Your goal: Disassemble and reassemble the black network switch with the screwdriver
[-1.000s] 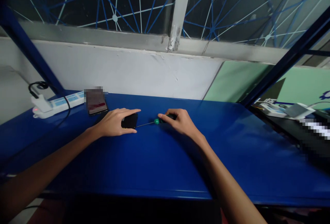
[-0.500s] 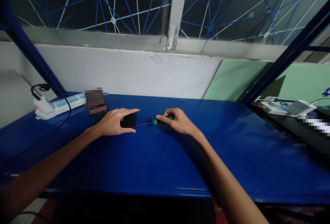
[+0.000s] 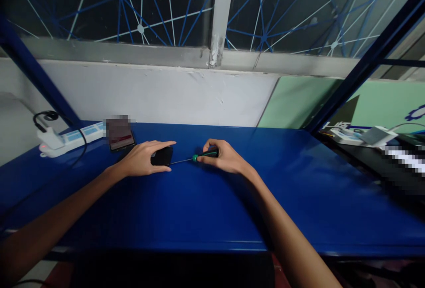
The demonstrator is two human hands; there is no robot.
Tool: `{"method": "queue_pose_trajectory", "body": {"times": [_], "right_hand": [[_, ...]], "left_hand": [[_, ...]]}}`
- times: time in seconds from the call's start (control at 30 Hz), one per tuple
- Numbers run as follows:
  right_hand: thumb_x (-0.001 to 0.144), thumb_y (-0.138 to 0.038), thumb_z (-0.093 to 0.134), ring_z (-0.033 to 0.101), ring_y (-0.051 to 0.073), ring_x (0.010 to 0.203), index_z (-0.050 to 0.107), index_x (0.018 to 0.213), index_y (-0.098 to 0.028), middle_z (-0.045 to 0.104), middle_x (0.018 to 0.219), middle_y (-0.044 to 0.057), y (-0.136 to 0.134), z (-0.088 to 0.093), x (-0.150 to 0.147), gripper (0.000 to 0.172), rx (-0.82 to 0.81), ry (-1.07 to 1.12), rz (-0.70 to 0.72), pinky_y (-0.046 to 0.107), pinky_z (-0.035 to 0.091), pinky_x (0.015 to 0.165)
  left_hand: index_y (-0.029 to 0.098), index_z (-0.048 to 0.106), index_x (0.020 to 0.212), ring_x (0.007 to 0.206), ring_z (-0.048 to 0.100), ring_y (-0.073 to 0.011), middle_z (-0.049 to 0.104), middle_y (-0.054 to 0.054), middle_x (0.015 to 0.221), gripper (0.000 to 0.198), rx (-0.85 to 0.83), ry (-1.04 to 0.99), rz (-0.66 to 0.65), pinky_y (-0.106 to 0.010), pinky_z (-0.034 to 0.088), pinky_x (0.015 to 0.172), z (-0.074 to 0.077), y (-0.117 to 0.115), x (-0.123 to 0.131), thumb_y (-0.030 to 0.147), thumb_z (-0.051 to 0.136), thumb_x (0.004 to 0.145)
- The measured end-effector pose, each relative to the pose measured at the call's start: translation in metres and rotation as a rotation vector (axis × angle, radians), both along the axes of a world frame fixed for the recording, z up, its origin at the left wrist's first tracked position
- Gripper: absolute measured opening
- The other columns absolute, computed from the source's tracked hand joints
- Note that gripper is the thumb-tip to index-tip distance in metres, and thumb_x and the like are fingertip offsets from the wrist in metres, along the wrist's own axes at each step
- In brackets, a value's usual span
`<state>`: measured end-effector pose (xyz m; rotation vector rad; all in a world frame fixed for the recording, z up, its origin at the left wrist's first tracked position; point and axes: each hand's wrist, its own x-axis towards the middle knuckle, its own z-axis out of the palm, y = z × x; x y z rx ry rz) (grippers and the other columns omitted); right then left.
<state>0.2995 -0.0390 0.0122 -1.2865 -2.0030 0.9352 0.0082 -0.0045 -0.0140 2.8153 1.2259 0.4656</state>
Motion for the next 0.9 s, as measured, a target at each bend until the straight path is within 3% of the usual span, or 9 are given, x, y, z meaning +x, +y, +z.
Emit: {"method": "queue_pose_trajectory", "body": {"times": [0.17,0.3,0.5,0.67,0.9], "right_hand": [[0.079,-0.060,0.065,0.036,0.010,0.051,0.065,0.069,-0.017,0.047,0.055,-0.003,0.000,0.000,-0.002,0.044,0.105,-0.127,-0.132,0.028,0.025,0.048],[0.086,-0.063,0.053,0.028,0.010,0.050,0.065,0.063,-0.018,0.038,0.051,-0.004,0.000,-0.001,-0.003,0.052,0.142,-0.175,-0.123,0.029,0.021,0.048],[0.078,-0.055,0.068,0.049,0.014,0.063,0.065,0.085,-0.018,0.064,0.075,0.002,-0.001,0.001,-0.004,0.037,0.007,-0.023,-0.022,0.027,0.034,0.056],[0.083,-0.057,0.061,0.046,0.014,0.060,0.066,0.069,-0.018,0.061,0.066,0.003,0.004,0.000,-0.001,0.042,0.128,-0.001,-0.172,0.029,0.033,0.057],[0.078,-0.061,0.065,0.044,0.013,0.059,0.066,0.068,-0.016,0.059,0.064,0.003,0.013,-0.014,0.003,0.045,0.166,0.069,-0.369,0.029,0.031,0.055]], "left_hand": [[0.030,0.040,0.146,0.116,0.058,-0.0326,0.061,-0.011,0.132,0.080,-0.009,-0.003,-0.006,-0.047,0.049,0.090,-0.001,0.000,0.000,0.066,0.062,0.078],[0.029,0.041,0.145,0.116,0.059,-0.0318,0.062,-0.011,0.130,0.080,-0.011,0.001,-0.006,-0.046,0.048,0.093,0.000,0.000,0.000,0.066,0.063,0.077],[0.029,0.042,0.144,0.114,0.059,-0.0320,0.063,-0.011,0.129,0.080,-0.010,-0.001,0.003,-0.047,0.049,0.092,0.000,0.000,0.001,0.066,0.063,0.077],[0.028,0.043,0.144,0.112,0.061,-0.0319,0.064,-0.011,0.127,0.080,-0.008,-0.025,-0.002,-0.047,0.049,0.091,-0.001,0.001,0.002,0.066,0.063,0.077],[0.029,0.045,0.143,0.113,0.060,-0.0312,0.064,-0.011,0.127,0.079,-0.033,-0.061,0.000,-0.047,0.050,0.092,0.000,0.001,0.003,0.064,0.066,0.075]]}}
